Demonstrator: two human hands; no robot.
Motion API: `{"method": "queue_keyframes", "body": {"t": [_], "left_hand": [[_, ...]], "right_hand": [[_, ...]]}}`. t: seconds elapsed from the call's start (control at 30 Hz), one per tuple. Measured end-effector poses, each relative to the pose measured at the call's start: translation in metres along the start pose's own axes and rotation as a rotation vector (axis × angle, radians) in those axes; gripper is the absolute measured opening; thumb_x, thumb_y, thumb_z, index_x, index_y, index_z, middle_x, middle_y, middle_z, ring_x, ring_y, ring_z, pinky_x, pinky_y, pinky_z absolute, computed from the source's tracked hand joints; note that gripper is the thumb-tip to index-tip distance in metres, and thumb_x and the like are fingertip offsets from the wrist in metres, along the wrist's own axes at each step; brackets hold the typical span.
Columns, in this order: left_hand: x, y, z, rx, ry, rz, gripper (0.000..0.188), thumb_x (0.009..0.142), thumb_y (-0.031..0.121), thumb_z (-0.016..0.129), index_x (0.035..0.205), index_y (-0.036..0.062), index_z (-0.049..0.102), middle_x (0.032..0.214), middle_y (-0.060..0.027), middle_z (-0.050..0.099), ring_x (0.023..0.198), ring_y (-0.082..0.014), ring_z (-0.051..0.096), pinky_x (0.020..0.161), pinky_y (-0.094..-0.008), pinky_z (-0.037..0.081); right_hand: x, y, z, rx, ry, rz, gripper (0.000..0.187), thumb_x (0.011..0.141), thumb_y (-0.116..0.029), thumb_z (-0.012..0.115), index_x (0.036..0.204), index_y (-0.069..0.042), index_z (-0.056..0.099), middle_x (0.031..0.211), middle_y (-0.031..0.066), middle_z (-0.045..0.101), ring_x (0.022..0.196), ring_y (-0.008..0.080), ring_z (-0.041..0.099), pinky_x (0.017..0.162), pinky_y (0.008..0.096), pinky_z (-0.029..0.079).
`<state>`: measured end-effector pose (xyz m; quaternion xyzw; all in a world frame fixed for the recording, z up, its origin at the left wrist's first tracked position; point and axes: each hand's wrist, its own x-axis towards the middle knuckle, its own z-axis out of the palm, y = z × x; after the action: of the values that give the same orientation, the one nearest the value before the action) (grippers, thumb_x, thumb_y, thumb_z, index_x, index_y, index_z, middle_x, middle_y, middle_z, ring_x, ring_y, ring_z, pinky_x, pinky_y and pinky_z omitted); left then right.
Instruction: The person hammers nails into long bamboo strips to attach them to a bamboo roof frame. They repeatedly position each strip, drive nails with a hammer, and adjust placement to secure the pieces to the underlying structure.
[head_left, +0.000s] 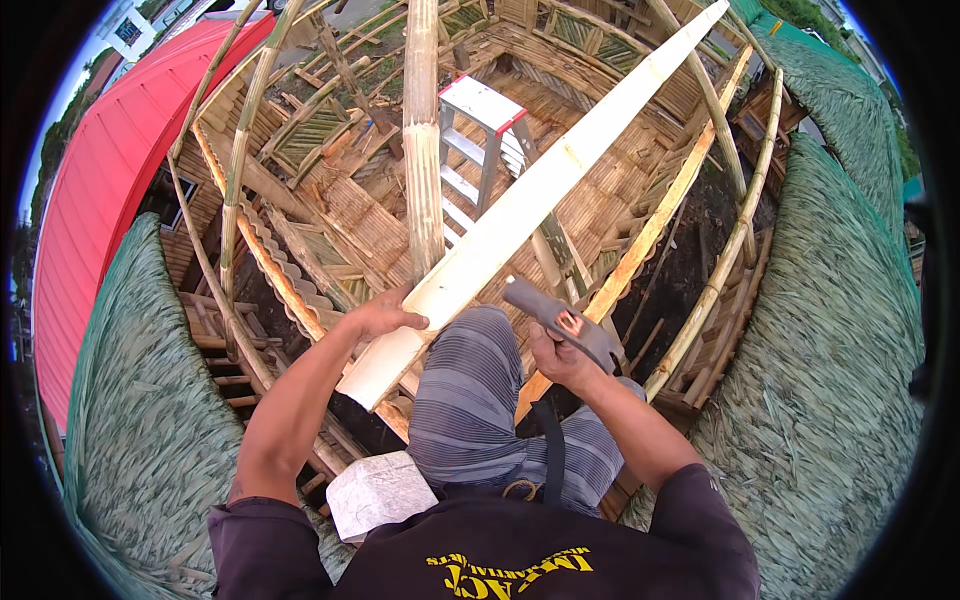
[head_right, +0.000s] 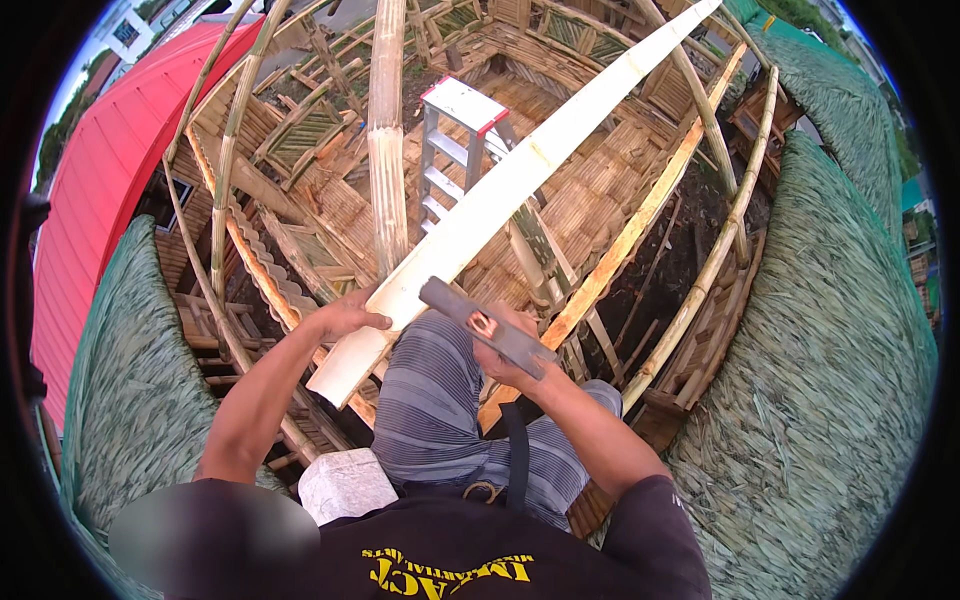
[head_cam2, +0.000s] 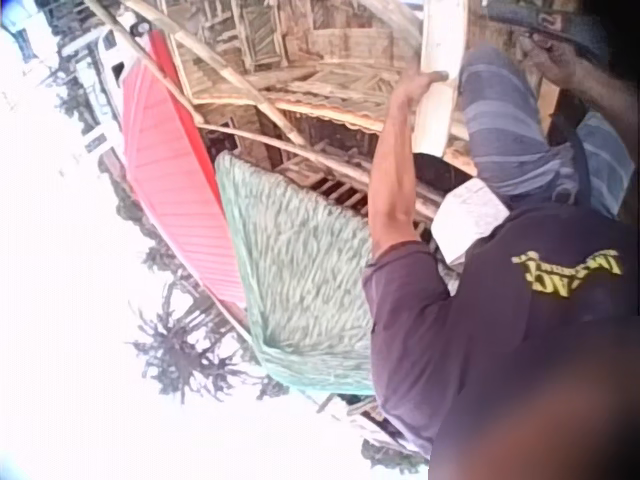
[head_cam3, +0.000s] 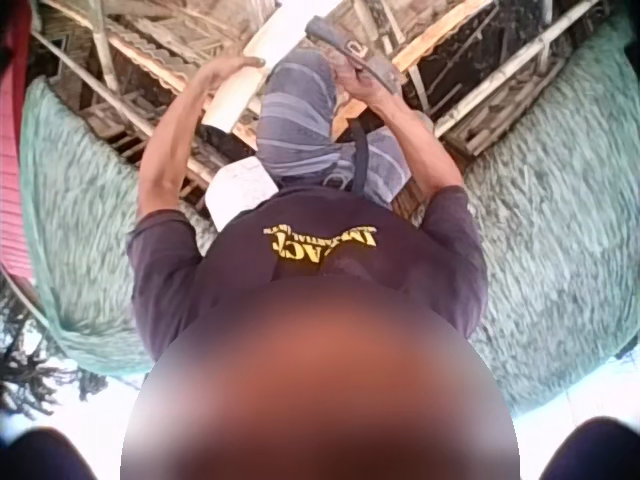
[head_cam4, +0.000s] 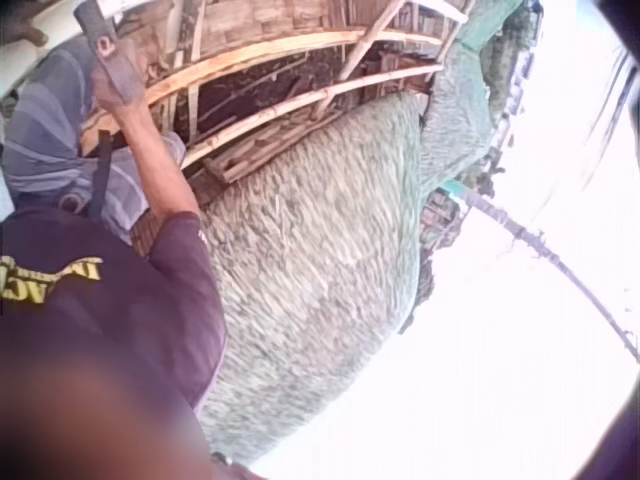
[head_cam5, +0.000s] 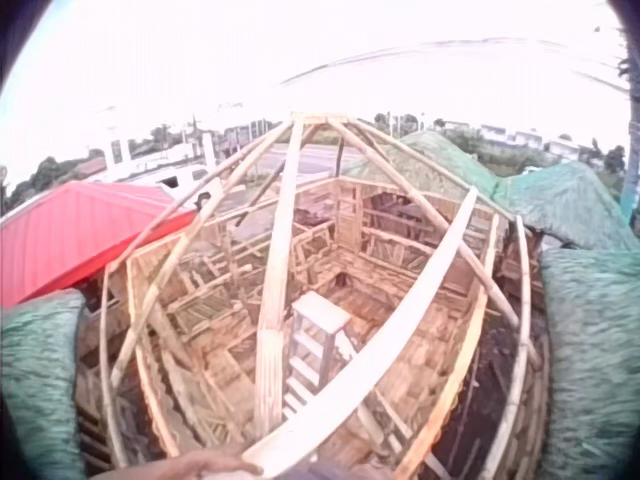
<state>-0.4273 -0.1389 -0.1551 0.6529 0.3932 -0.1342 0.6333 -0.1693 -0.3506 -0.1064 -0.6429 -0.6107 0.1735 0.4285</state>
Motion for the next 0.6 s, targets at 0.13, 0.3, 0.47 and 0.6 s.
{"method": "queue_keyframes", "body": {"t": [0.13,0.3,0.47,0.6], "left_hand": [[0.002,-0.002,-0.001,0.003,-0.017,0.064,0.102,0.080,0.020,0.083,0.159,-0.0063,0.024,0.145,-0.0229,0.056,0.129,-0.0287,0.057,0.110,-0.0350,0.043],[0.000,-0.002,-0.002,-0.011,0.020,-0.020,0.101,0.080,0.021,0.084,0.158,-0.0066,0.026,0.142,-0.0218,0.058,0.126,-0.0276,0.059,0.108,-0.0349,0.046],[0.004,-0.004,-0.004,-0.015,-0.002,0.051,0.099,0.080,0.023,0.084,0.156,-0.0075,0.028,0.140,-0.0221,0.059,0.124,-0.0280,0.060,0.107,-0.0355,0.046],[0.004,-0.007,-0.004,-0.013,0.012,0.002,0.099,0.080,0.025,0.084,0.156,-0.0083,0.029,0.138,-0.0226,0.061,0.123,-0.0282,0.061,0.106,-0.0354,0.046]], "right_hand": [[0.007,-0.001,-0.003,-0.136,-0.320,0.310,0.016,0.091,-0.013,0.063,0.099,0.000,0.061,0.074,0.0261,0.065,0.068,0.0427,0.066,0.060,0.0486,0.052],[0.000,0.018,0.005,0.081,-0.041,-0.011,0.021,0.088,-0.017,0.067,0.102,-0.002,0.064,0.080,0.0206,0.068,0.067,0.0408,0.067,0.061,0.0475,0.052],[-0.003,0.040,0.010,0.032,-0.160,0.090,0.019,0.087,-0.020,0.067,0.096,-0.003,0.062,0.080,0.0202,0.067,0.071,0.0410,0.067,0.063,0.0473,0.053],[0.003,0.046,0.012,-0.056,-0.205,-0.089,0.014,0.087,-0.018,0.066,0.093,-0.006,0.061,0.072,0.0196,0.064,0.071,0.0421,0.066,0.064,0.0493,0.052]]}}
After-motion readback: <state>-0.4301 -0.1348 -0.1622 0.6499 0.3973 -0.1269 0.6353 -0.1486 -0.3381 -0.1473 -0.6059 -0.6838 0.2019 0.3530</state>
